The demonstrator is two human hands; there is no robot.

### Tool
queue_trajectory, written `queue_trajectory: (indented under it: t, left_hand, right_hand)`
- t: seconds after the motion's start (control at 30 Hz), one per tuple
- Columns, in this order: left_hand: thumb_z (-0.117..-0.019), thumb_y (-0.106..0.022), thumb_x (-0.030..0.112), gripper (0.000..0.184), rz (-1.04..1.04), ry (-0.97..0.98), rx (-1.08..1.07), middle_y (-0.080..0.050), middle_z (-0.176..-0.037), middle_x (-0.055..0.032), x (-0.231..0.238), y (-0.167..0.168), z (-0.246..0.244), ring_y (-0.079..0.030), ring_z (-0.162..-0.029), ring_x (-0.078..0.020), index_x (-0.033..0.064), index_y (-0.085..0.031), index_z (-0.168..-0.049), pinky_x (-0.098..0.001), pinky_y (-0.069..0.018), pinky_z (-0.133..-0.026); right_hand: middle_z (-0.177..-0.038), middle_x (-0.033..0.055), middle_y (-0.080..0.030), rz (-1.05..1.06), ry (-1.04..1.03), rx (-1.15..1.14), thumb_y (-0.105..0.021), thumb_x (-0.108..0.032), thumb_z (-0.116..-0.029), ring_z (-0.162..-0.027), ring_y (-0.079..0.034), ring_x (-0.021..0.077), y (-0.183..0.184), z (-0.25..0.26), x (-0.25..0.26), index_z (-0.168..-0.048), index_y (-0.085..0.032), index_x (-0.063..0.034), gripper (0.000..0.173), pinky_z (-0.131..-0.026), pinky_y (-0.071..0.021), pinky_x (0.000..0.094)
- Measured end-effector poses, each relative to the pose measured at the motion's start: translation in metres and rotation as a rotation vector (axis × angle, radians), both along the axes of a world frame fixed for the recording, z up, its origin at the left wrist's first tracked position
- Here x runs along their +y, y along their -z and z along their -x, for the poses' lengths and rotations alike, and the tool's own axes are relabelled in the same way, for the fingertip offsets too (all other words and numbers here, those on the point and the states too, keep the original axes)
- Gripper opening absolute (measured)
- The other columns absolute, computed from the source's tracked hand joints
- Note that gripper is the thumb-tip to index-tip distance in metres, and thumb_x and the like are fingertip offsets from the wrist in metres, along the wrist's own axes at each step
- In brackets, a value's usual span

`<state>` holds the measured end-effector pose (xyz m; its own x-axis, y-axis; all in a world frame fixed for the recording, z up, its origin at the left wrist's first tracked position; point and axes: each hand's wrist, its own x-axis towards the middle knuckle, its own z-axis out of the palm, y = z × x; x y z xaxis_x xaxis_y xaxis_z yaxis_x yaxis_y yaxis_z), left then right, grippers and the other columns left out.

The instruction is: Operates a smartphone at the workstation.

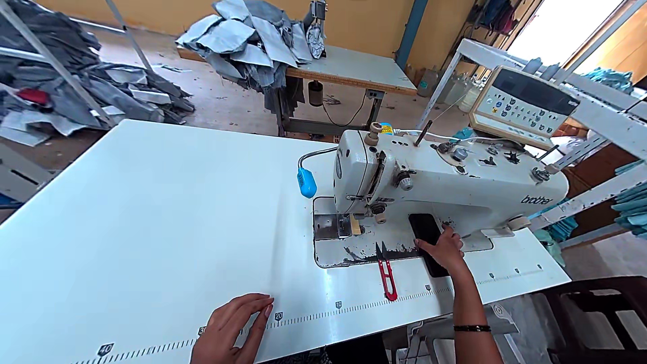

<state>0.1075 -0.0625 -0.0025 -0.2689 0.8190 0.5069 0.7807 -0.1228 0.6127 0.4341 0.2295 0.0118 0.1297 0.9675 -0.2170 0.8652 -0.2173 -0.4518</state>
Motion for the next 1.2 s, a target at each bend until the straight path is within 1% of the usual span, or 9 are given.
queue_trajectory:
  t: [0.17,0.33,0.47,0.6,0.7,0.83,1.0,1.1,1.2]
  left_hand:
    - [-0.0994,-0.057,0.014,0.023,0.01,0.057,0.026,-0.074,-0.1,-0.0192,0.007,0.001,-0.011,-0.069,-0.099,-0.0276,-0.0015,-0.074,-0.098,-0.036,-0.0488,-0.095]
    - [-0.0998,-0.058,0.015,0.022,0.023,0.112,0.009,-0.074,-0.101,-0.0184,0.015,0.004,-0.024,-0.069,-0.099,-0.0268,-0.0006,-0.074,-0.099,-0.0361,-0.0493,-0.095]
    - [-0.0987,-0.059,0.017,0.021,-0.041,0.167,-0.055,-0.075,-0.098,-0.014,0.028,0.012,-0.035,-0.07,-0.097,-0.0199,0.0023,-0.073,-0.097,-0.0301,-0.0505,-0.092]
    - [-0.1035,-0.053,0.013,0.026,0.271,0.323,-0.641,-0.074,-0.101,-0.0123,0.039,-0.007,-0.067,-0.073,-0.087,-0.0107,-0.0056,-0.07,-0.106,-0.0247,-0.0598,-0.076]
    - [-0.1087,-0.041,0.02,0.037,0.605,0.446,-1.145,-0.068,-0.124,-0.015,0.058,-0.023,-0.102,-0.07,-0.11,-0.0198,-0.006,-0.061,-0.127,-0.0369,-0.0576,-0.095]
    - [-0.1118,-0.034,0.026,0.049,0.829,0.57,-1.385,-0.05,-0.149,-0.0212,0.074,-0.026,-0.142,-0.054,-0.135,-0.0231,-0.0056,-0.04,-0.149,-0.037,-0.0433,-0.113]
    - [-0.1134,-0.028,0.026,0.047,0.932,0.515,-1.527,-0.063,-0.122,-0.0141,0.08,-0.027,-0.167,-0.067,-0.103,-0.0162,-0.0005,-0.034,-0.152,-0.0337,-0.0543,-0.094]
    - [-0.1131,-0.03,0.021,0.048,0.933,0.468,-1.597,-0.06,-0.132,-0.0164,0.075,-0.025,-0.17,-0.069,-0.104,-0.0201,0.0045,-0.028,-0.158,-0.0369,-0.0578,-0.09]
    - [-0.1119,-0.035,0.014,0.049,0.937,0.441,-1.633,-0.06,-0.135,-0.0183,0.07,-0.019,-0.169,-0.074,-0.098,-0.025,0.0107,-0.026,-0.16,-0.0395,-0.0636,-0.081]
  right_hand:
    - [-0.144,0.0408,-0.036,-0.019,0.016,0.019,-0.085,-0.042,-0.0834,-0.134,-0.036,0.0569,-0.001,0.0,-0.004,-0.147,-0.036,0.0091,0.095,-0.101,-0.0349,0.0693]
    - [-0.154,0.04,-0.026,0.117,-0.085,-0.042,-0.083,-0.047,-0.0834,-0.142,-0.029,0.0571,-0.012,-0.007,-0.022,-0.161,-0.007,0.0044,0.12,-0.108,-0.0324,0.069]
    - [-0.151,0.0398,-0.031,0.122,-0.037,-0.05,-0.082,-0.039,-0.0875,-0.139,-0.033,0.0562,-0.015,-0.005,-0.034,-0.159,-0.017,0.0072,0.106,-0.107,-0.0344,0.0668]
    - [-0.146,0.0407,-0.038,0.047,0.031,-0.026,-0.089,-0.035,-0.0788,-0.135,-0.038,0.0567,-0.018,0.003,-0.053,-0.155,-0.027,0.0085,0.107,-0.106,-0.0365,0.0671]
    - [-0.143,0.0416,-0.042,0.011,0.044,-0.004,-0.089,-0.035,-0.075,-0.132,-0.041,0.0584,-0.023,0.018,-0.091,-0.154,-0.029,0.01,0.11,-0.105,-0.0373,0.0679]
    - [-0.137,0.04,-0.048,-0.039,0.04,-0.039,-0.089,-0.039,-0.0723,-0.126,-0.047,0.0577,-0.024,0.027,-0.144,-0.155,-0.028,0.0109,0.114,-0.102,-0.04,0.0669]
    - [-0.133,0.0421,-0.048,-0.125,0.043,0.084,-0.088,-0.038,-0.0687,-0.122,-0.045,0.0607,-0.016,0.022,-0.192,-0.152,-0.031,0.0138,0.113,-0.097,-0.0377,0.0719]
    - [-0.134,0.0366,-0.05,-0.071,0.066,0.391,-0.079,-0.032,-0.0853,-0.118,-0.055,0.0434,-0.012,0.004,-0.202,-0.15,-0.031,0.0161,0.093,-0.099,-0.0469,0.0556]
    - [-0.116,0.0134,-0.069,0.031,0.235,0.922,-0.039,-0.019,-0.1097,-0.099,-0.071,0.0143,-0.008,-0.009,-0.201,-0.137,-0.051,0.0075,0.04,-0.087,-0.06,0.0302]
